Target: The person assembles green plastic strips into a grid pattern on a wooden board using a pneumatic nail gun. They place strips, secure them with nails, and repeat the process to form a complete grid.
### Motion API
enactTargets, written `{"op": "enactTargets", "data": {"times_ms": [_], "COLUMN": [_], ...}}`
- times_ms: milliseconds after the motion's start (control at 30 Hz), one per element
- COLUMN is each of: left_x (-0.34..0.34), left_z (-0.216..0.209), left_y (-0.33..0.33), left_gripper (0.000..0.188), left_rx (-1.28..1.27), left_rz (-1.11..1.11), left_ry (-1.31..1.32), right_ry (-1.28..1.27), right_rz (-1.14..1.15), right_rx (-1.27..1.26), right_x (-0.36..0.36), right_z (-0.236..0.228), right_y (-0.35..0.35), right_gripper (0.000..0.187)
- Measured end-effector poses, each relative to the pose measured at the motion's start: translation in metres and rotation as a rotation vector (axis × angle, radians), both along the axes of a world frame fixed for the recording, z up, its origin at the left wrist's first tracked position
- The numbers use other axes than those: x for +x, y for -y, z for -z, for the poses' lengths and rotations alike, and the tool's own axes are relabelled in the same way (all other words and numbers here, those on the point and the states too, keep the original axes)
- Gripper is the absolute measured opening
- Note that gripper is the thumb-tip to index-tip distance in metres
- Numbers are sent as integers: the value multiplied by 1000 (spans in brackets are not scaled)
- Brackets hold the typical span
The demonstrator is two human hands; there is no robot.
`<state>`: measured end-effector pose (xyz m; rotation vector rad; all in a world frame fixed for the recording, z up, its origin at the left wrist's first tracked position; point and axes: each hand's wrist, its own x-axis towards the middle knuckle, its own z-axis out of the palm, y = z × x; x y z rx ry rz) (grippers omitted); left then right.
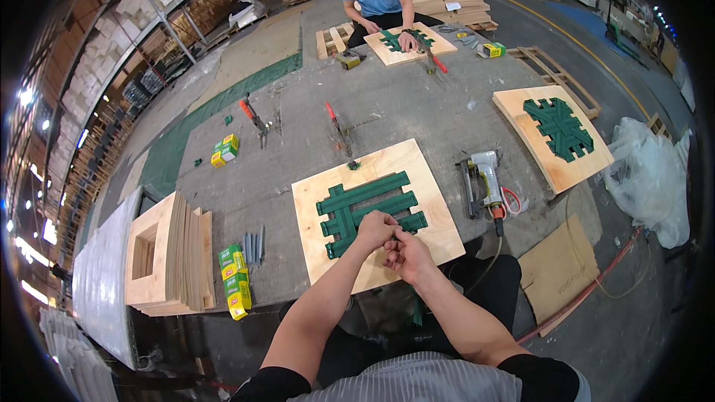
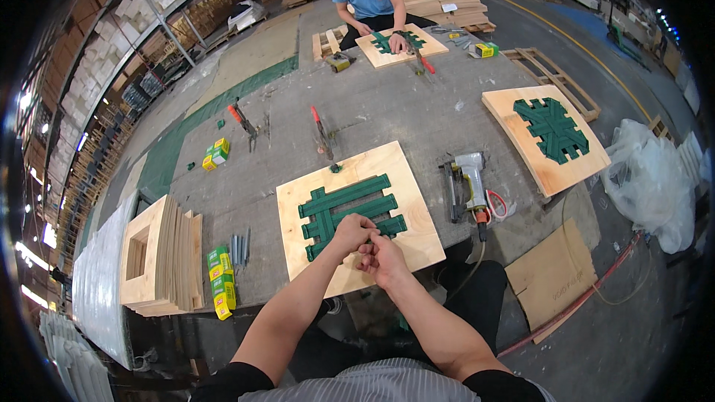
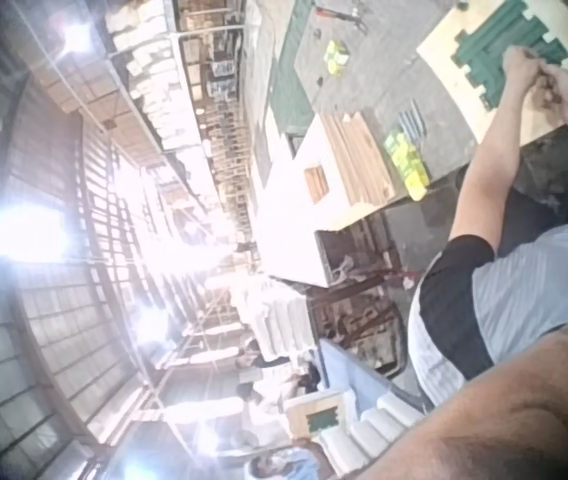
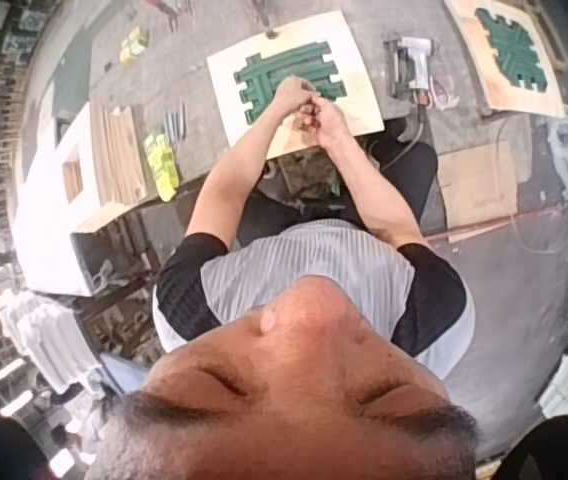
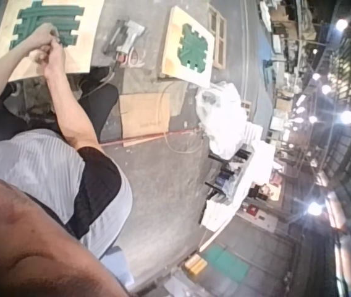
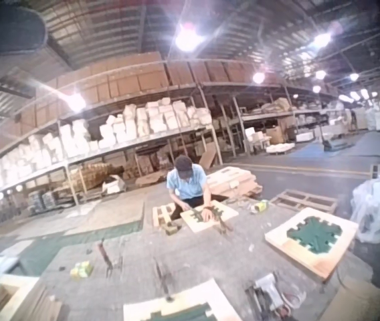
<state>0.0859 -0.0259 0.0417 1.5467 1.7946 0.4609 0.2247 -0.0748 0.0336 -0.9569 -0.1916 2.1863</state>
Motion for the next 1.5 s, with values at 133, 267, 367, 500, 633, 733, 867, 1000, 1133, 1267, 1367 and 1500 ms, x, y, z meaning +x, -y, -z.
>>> {"op": "enactTargets", "data": {"times_ms": [133,267,367,500,633,733,867,1000,1133,1267,1367,1500], "left_x": [-12,-18,5,-7,-26,-17,-38,-48,-34,-30,-36,-29], "left_z": [9,17,11,10,8,-13,-14,-10,-16,-14,-13,-18], "left_y": [-1,-1,-21,-23,-34,-69,-82,-82,-87,-96,-98,-107], "left_gripper": [28,30,29,26,22,23,24,31,38,35,33,33], "left_rx": [49,192,55,-67,65,31,11,118,189,130,120,20], "left_rz": [-63,-124,-71,-159,-349,-389,-182,60,162,-35,-89,-102], "left_ry": [111,76,21,28,290,442,137,-53,-312,-269,-185,-57], "right_ry": [-294,-465,-561,-352,102,216,353,445,364,263,336,359], "right_rz": [108,165,175,66,-88,-143,-244,-329,-322,-374,-369,-288], "right_rx": [-141,-155,-144,-100,169,265,335,391,379,386,328,286], "right_x": [-7,-13,-1,1,16,32,33,38,36,11,19,55], "right_z": [3,11,24,8,-10,6,7,5,6,9,13,18], "right_y": [-4,-18,-40,-22,26,21,18,15,17,25,21,0], "right_gripper": [31,36,37,38,54,66,63,58,63,65,61,42]}}
